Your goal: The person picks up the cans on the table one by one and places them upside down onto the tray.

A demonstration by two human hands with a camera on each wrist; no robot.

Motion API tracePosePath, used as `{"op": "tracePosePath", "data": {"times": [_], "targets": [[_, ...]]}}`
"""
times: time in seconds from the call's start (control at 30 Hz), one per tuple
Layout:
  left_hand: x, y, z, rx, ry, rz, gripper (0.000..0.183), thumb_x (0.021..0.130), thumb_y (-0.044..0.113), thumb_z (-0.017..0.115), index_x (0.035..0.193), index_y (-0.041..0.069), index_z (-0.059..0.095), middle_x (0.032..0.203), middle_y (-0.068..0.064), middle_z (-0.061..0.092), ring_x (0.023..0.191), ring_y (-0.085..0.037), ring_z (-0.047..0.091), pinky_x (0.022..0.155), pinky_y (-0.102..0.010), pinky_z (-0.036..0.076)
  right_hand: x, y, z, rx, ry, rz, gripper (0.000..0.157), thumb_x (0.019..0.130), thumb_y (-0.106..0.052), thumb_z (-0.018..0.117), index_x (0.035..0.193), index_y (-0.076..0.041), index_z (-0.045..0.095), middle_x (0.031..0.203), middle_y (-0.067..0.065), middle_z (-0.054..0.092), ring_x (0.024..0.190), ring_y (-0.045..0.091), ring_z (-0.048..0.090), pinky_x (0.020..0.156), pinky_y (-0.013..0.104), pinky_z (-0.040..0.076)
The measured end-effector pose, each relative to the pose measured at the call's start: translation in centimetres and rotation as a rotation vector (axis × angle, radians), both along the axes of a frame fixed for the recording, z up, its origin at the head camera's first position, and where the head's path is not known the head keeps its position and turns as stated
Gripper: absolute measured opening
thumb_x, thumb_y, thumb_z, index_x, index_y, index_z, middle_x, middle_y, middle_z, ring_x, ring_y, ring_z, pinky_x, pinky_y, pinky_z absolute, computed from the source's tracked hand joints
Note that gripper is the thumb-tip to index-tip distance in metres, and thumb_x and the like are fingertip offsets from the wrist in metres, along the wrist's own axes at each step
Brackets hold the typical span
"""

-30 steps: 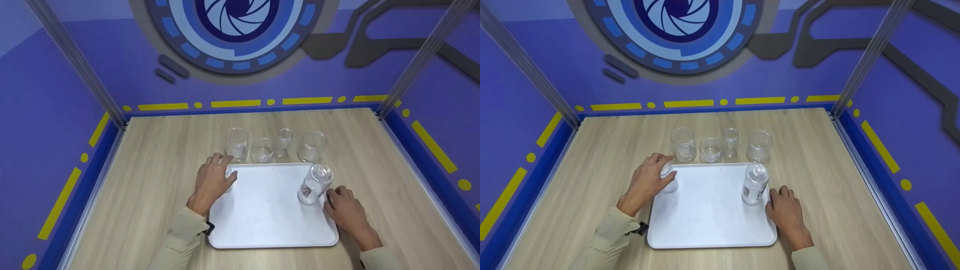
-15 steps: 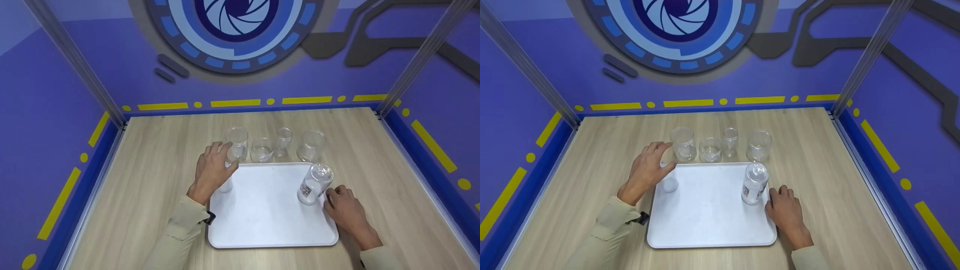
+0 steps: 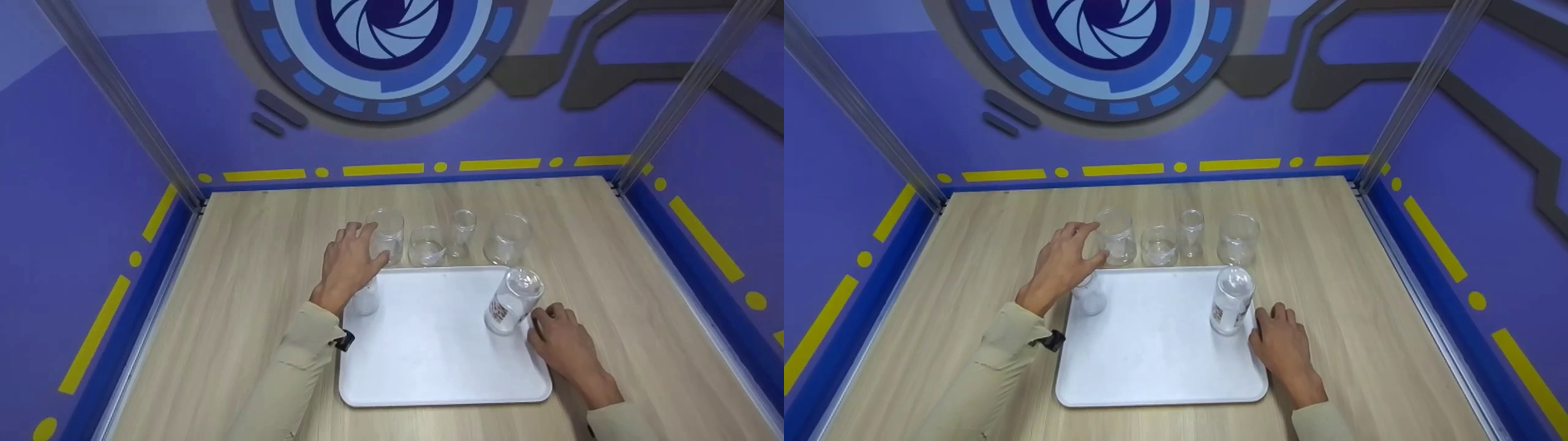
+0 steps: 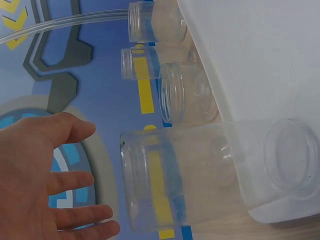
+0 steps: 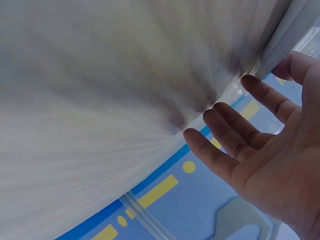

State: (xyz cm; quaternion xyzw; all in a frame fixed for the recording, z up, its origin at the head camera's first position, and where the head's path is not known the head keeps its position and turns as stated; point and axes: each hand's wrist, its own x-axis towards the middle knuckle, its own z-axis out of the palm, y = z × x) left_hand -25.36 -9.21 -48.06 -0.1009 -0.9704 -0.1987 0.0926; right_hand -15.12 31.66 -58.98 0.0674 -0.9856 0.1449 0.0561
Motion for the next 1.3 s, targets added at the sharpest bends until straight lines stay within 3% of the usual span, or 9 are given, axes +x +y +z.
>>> {"op": "tracePosePath", "data": {"times": [0.63,0.93,1.3], "targets": [[-4.5,-0.1,0.6,0.079,-0.057,-0.010,0.064,0.097,0.038,0.071,0.153,0.009,0.056,0.146,-0.020,0.057,0.126,-0.038,0.059,0.096,-0.052,0.054,-0.1,-0.1,0.0,-0.007,0.012,0.000,0.030,0.095,-0.016,0.070,0.119,0.001,0.070,0.112,0.026,0.059,0.101,0.046,0.060,0.070,0.062,0.054],[-5.5,0.3,0.6,0.105,-0.117,0.007,0.069,0.097,0.039,0.071,0.156,0.008,0.051,0.151,-0.021,0.053,0.130,-0.037,0.057,0.101,-0.052,0.052,-0.1,0.0,0.0,0.004,0.033,0.005,0.029,0.094,-0.016,0.070,0.117,0.001,0.070,0.111,0.026,0.060,0.099,0.045,0.060,0.071,0.064,0.053],[-6.4,1.8,0.5,0.061,-0.178,-0.002,0.074,0.097,0.038,0.073,0.159,0.007,0.047,0.154,-0.022,0.050,0.134,-0.038,0.054,0.105,-0.052,0.050,0.0,0.0,0.1,0.000,0.002,-0.009,0.030,0.095,-0.016,0.072,0.120,0.000,0.070,0.115,0.026,0.060,0.103,0.046,0.060,0.073,0.065,0.054]]}}
